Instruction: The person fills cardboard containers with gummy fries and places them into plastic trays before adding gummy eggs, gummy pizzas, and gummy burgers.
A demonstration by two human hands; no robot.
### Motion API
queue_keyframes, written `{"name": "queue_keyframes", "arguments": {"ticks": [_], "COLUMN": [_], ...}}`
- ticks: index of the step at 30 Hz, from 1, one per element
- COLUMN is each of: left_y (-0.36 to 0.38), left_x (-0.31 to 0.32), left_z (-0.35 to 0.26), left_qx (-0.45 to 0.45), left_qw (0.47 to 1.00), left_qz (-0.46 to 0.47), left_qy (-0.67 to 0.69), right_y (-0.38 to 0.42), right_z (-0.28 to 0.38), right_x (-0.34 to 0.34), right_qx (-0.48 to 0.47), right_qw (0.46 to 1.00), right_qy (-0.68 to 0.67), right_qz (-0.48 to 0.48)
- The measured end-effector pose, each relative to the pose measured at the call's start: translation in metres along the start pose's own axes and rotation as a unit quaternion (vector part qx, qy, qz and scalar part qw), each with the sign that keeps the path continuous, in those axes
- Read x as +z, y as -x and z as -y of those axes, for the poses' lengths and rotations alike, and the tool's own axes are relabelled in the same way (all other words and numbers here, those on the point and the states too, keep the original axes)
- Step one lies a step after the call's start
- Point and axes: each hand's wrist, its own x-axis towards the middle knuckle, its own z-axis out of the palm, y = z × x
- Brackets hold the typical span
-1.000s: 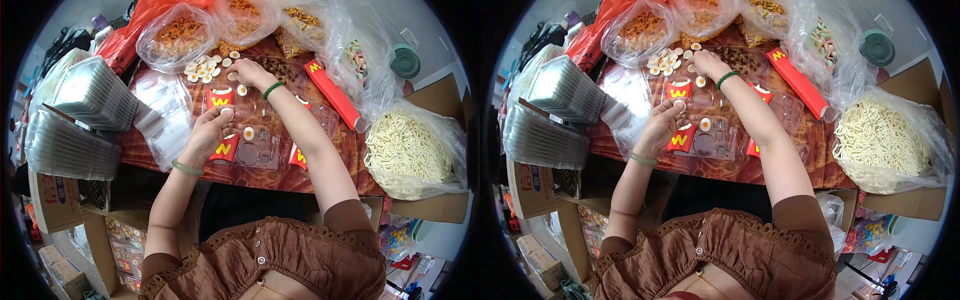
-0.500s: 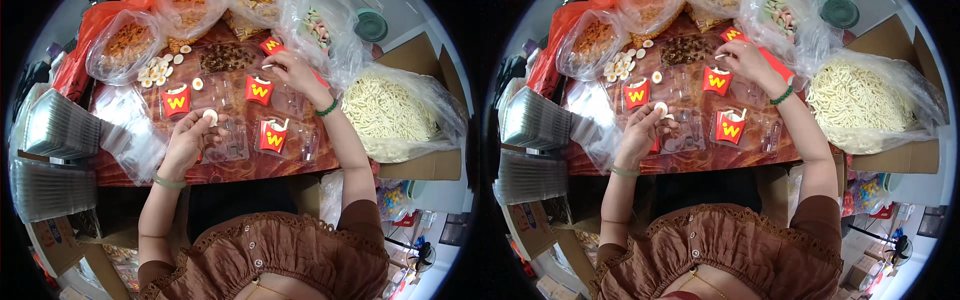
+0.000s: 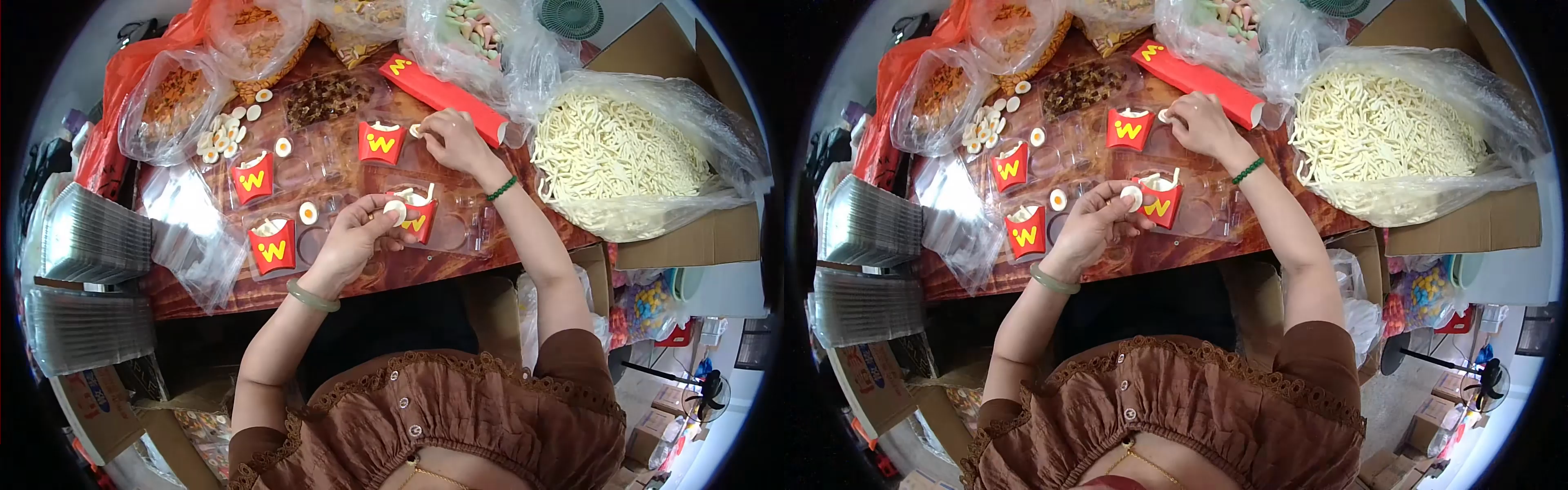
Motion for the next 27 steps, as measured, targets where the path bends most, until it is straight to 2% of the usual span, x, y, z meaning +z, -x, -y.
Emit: {"name": "queue_keyframes", "arguments": {"ticks": [1, 3, 11, 13, 16, 18, 20, 22, 25, 26, 27], "left_y": [-0.003, -0.007, -0.013, -0.014, -0.014, -0.016, -0.018, -0.02, -0.019, -0.016, -0.012], "left_x": [-0.001, 0.002, 0.008, 0.01, 0.01, 0.011, 0.017, 0.025, 0.032, 0.032, 0.033], "left_z": [0.001, 0.001, 0.003, 0.005, 0.006, 0.007, 0.004, 0.005, 0.016, 0.026, 0.032], "left_qx": [0.005, 0.007, -0.001, 0.007, 0.033, 0.045, 0.07, 0.079, 0.098, 0.183, 0.266], "left_qw": [1.0, 1.0, 1.0, 0.999, 0.997, 0.995, 0.996, 0.996, 0.995, 0.969, 0.916], "left_qz": [0.003, 0.008, -0.016, -0.024, -0.039, -0.041, -0.015, -0.007, -0.026, -0.045, -0.064], "left_qy": [0.006, 0.008, 0.009, 0.03, 0.063, 0.077, 0.059, 0.044, -0.013, -0.156, -0.294], "right_y": [-0.001, -0.007, -0.006, -0.006, -0.005, 0.001, 0.011, 0.023, 0.04, 0.049, 0.057], "right_z": [0.0, -0.004, -0.015, -0.008, 0.016, 0.049, 0.068, 0.075, 0.078, 0.076, 0.072], "right_x": [0.002, 0.006, 0.032, 0.027, -0.002, -0.038, -0.06, -0.07, -0.087, -0.09, -0.091], "right_qx": [0.002, 0.114, 0.133, 0.123, 0.145, 0.163, 0.079, 0.083, 0.096, 0.122, 0.146], "right_qw": [1.0, 0.99, 0.988, 0.991, 0.981, 0.905, 0.884, 0.884, 0.913, 0.938, 0.957], "right_qy": [-0.001, -0.079, -0.071, -0.055, -0.123, -0.381, -0.419, -0.425, -0.363, -0.306, -0.246], "right_qz": [-0.001, 0.034, 0.018, -0.001, -0.031, 0.092, 0.193, 0.178, 0.156, 0.105, 0.053]}}
